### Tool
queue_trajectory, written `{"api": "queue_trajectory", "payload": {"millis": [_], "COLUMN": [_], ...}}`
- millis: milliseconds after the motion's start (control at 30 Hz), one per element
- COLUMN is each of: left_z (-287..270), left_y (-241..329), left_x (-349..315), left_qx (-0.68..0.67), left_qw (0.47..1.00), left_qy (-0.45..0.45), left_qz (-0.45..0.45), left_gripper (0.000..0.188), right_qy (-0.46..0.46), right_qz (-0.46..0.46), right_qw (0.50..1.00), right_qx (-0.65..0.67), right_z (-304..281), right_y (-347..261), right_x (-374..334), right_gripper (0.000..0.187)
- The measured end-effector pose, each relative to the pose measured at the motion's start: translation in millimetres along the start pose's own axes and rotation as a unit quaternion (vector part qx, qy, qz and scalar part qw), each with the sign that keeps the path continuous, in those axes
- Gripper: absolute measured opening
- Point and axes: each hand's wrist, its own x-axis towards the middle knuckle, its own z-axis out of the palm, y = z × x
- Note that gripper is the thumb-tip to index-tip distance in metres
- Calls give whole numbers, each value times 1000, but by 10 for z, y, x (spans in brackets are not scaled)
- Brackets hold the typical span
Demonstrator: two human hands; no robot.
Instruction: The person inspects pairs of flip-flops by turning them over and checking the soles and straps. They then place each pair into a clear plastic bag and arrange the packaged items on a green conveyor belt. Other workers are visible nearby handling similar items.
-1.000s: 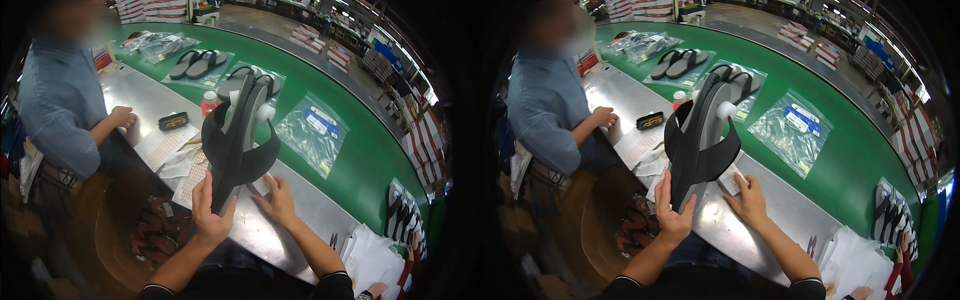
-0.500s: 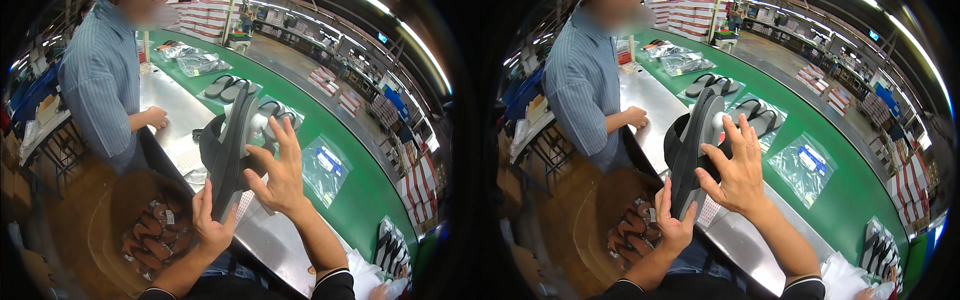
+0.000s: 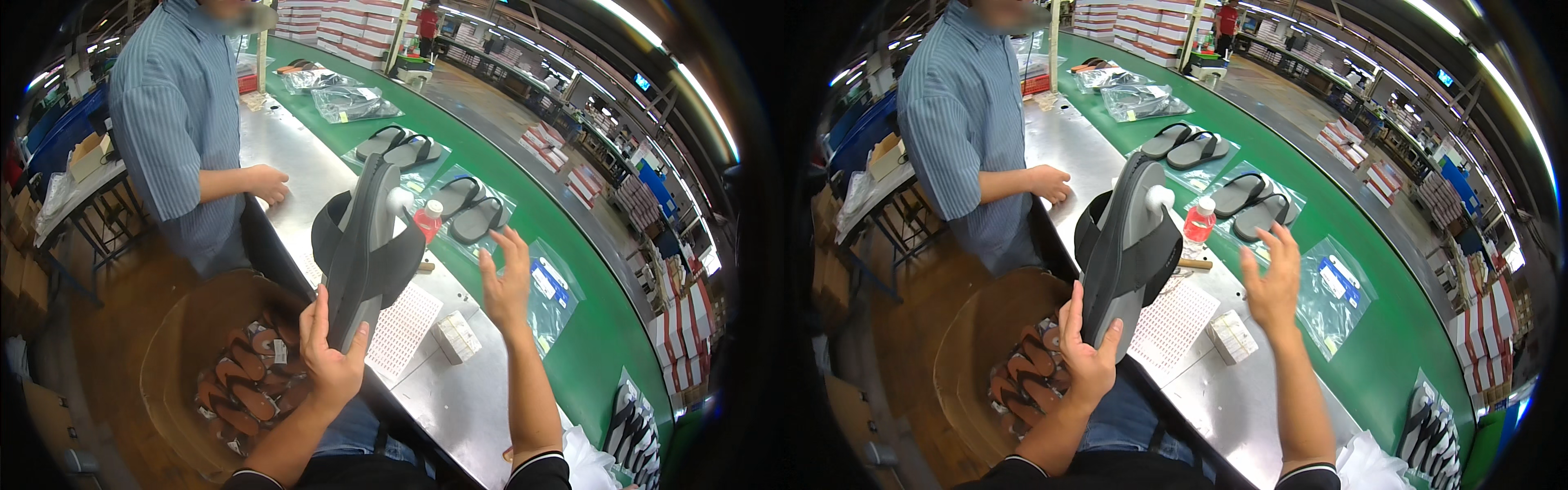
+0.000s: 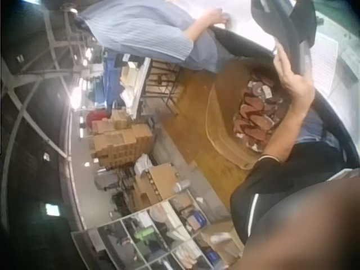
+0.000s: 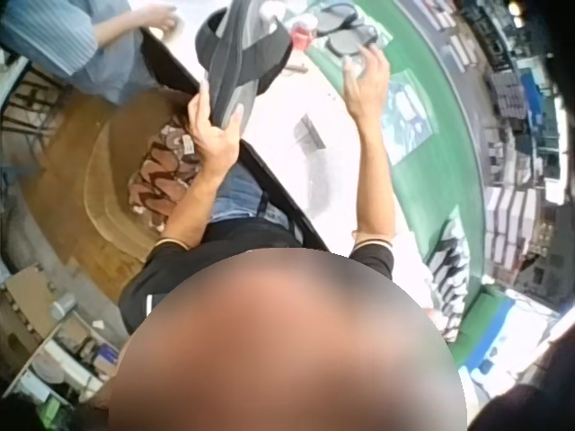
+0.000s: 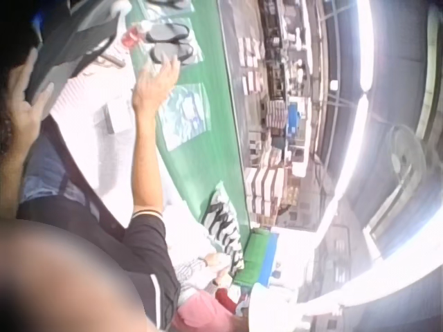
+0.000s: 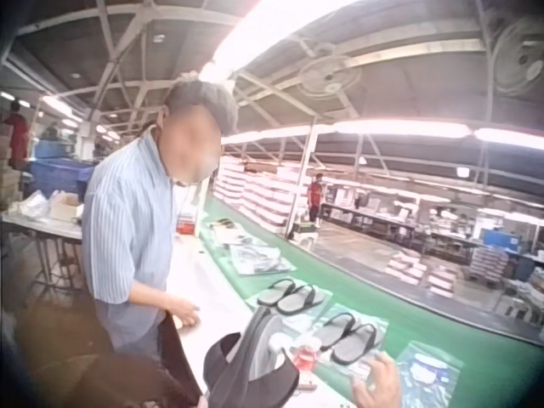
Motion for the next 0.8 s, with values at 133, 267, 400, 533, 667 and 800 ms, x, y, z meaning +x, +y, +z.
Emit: {"api": "queue_trajectory", "payload": {"millis": [133, 267, 400, 533, 667, 800], "left_z": [-18, -84, -142, -155, -194, -223], "left_y": [-200, -375, -453, -476, -478, -500], "left_x": [221, 393, 490, 591, 652, 663], "left_qx": [-19, -25, 13, -98, -134, -106], "left_qw": [999, 997, 995, 984, 977, 984], "left_qy": [33, 53, 75, 99, 115, 96], "left_qz": [-22, -54, -60, -106, -122, -111], "left_gripper": [70, 67, 67, 65, 61, 61], "right_qy": [-76, -127, -124, -81, -87, -108], "right_qz": [162, 239, 226, 184, 149, 194], "right_qw": [974, 936, 939, 939, 946, 935], "right_qx": [-137, -227, -226, -280, -276, -277], "right_z": [198, 172, 179, 200, 131, -33], "right_y": [1425, 2400, 2574, 2412, 2360, 2339], "right_x": [-499, -1043, -1262, -1302, -1318, -1196], "right_gripper": [61, 67, 58, 44, 38, 37]}}
